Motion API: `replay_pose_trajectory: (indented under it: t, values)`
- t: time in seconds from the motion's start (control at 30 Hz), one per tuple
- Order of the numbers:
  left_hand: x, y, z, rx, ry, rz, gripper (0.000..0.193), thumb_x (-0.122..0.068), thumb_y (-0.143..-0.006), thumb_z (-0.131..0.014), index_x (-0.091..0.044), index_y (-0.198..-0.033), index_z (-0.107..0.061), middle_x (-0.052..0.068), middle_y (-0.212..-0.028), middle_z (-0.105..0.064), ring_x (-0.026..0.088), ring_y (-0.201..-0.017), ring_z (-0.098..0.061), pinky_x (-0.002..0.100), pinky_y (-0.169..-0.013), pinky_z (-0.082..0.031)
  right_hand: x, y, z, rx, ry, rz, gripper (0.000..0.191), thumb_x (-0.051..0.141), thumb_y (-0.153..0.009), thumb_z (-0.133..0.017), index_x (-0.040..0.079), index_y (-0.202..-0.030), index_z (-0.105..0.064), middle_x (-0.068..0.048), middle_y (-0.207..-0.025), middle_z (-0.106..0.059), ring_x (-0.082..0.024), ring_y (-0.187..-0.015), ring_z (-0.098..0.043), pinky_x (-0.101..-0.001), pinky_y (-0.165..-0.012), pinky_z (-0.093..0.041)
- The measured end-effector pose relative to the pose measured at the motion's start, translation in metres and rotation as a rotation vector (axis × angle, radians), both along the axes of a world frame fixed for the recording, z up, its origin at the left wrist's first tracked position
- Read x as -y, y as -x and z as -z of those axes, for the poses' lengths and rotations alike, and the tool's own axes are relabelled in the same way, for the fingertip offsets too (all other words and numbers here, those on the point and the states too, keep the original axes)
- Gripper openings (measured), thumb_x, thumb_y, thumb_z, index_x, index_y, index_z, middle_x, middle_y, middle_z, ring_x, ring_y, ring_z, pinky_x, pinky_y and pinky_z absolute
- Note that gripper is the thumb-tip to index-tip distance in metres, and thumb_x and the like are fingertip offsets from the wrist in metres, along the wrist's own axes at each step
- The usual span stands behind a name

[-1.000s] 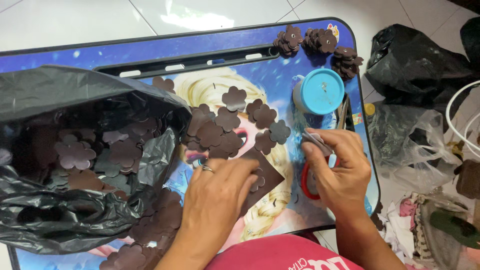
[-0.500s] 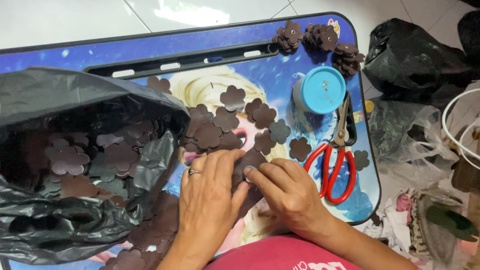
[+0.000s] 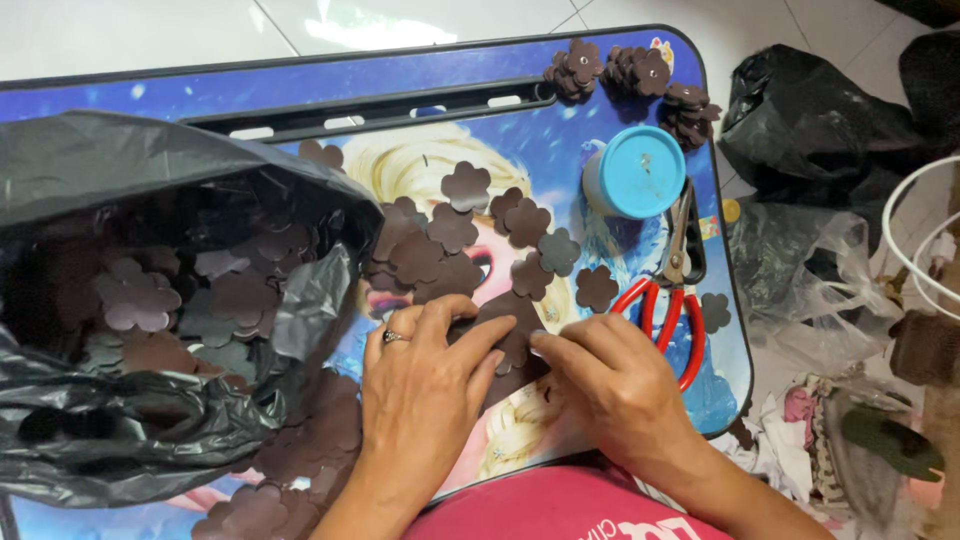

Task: The person assembles small brown flower-shaped craft pieces by hand, pressing them together in pairs and placing them on a blue tray. The person repeatedly picks up pieces from a black plastic bag and arranges them on the tray.

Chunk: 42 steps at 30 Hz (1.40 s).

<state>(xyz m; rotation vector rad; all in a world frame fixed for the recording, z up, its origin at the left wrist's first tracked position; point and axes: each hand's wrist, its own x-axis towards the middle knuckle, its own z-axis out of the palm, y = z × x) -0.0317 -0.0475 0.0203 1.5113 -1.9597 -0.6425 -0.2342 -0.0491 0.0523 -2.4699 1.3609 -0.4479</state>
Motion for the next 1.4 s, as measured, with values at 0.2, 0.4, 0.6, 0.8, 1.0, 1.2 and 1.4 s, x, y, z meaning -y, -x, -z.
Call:
replay_pose_trajectory:
  t: [0.2, 0.4, 0.6, 0.8, 1.0, 1.2, 1.4]
  values:
    - [0.0, -0.001, 0.001, -0.005, -0.018, -0.011, 0.032, -0.024, -0.079, -0.078, -0.024, -0.111, -0.078, 0.0, -0.113, -0.065, 0.025, -0.104, -0.059, 0.044, -0.086, -0.042, -0.006, -0.011, 0.014, 0.018, 0.127, -0.061, 0.047, -0.001, -0.071, -0.074, -0.002, -0.118, -0.069, -0.011, -0.101, -0.066, -0.029, -0.093, -0.064, -0.0392, -0.077, -0.054]
    - [-0.001, 0.0, 0.001, -0.002, -0.018, -0.02, 0.032, -0.024, -0.078, -0.079, -0.025, -0.11, -0.078, -0.001, -0.112, -0.065, 0.025, -0.103, -0.058, 0.044, -0.086, -0.043, -0.018, 0.01, 0.008, 0.031, 0.041, -0.1, 0.047, 0.0, -0.069, -0.075, 0.0, -0.116, -0.07, -0.01, -0.099, -0.066, -0.028, -0.092, -0.065, -0.0379, -0.076, -0.054]
    - [-0.002, -0.002, 0.004, -0.009, -0.015, -0.022, 0.03, -0.024, -0.079, -0.078, -0.027, -0.109, -0.079, -0.001, -0.114, -0.064, 0.025, -0.105, -0.058, 0.045, -0.088, -0.042, -0.014, -0.004, 0.012, 0.118, 0.081, -0.119, 0.044, -0.001, -0.072, -0.073, 0.001, -0.116, -0.069, -0.01, -0.102, -0.066, -0.028, -0.095, -0.065, -0.0379, -0.079, -0.054]
    - [-0.003, -0.003, 0.006, -0.012, 0.0, -0.025, 0.03, -0.025, -0.081, -0.078, -0.026, -0.111, -0.079, -0.001, -0.114, -0.064, 0.026, -0.105, -0.059, 0.045, -0.089, -0.043, -0.014, -0.004, 0.003, 0.001, 0.048, -0.17, 0.047, 0.0, -0.068, -0.073, -0.002, -0.115, -0.07, -0.011, -0.101, -0.066, -0.03, -0.093, -0.064, -0.0391, -0.078, -0.054]
    - [-0.003, 0.0, 0.004, -0.005, 0.04, -0.02, 0.032, -0.024, -0.08, -0.079, -0.024, -0.112, -0.078, 0.001, -0.113, -0.064, 0.026, -0.104, -0.059, 0.044, -0.088, -0.044, -0.014, -0.003, 0.007, 0.017, 0.105, -0.138, 0.046, -0.002, -0.068, -0.072, -0.001, -0.114, -0.07, -0.011, -0.102, -0.065, -0.03, -0.093, -0.064, -0.0387, -0.079, -0.054]
    - [0.0, -0.001, 0.0, -0.003, 0.009, -0.035, 0.027, -0.025, -0.078, -0.08, -0.014, -0.102, -0.074, 0.0, -0.113, -0.066, 0.025, -0.109, -0.06, 0.043, -0.088, -0.043, -0.014, 0.004, 0.002, 0.043, -0.023, -0.108, 0.043, -0.002, -0.069, -0.074, 0.0, -0.112, -0.072, -0.009, -0.097, -0.067, -0.027, -0.088, -0.066, -0.0366, -0.075, -0.054]
    - [0.011, -0.001, 0.004, 0.15, 0.364, 0.144, 0.032, -0.016, -0.078, -0.073, -0.013, -0.11, -0.074, 0.002, -0.127, -0.066, 0.02, -0.114, -0.061, 0.038, -0.099, -0.046, -0.006, 0.02, -0.003, 0.16, -0.044, 0.091, 0.035, 0.0, -0.076, -0.079, 0.005, -0.11, -0.073, -0.008, -0.098, -0.069, -0.025, -0.087, -0.067, -0.0347, -0.074, -0.053]
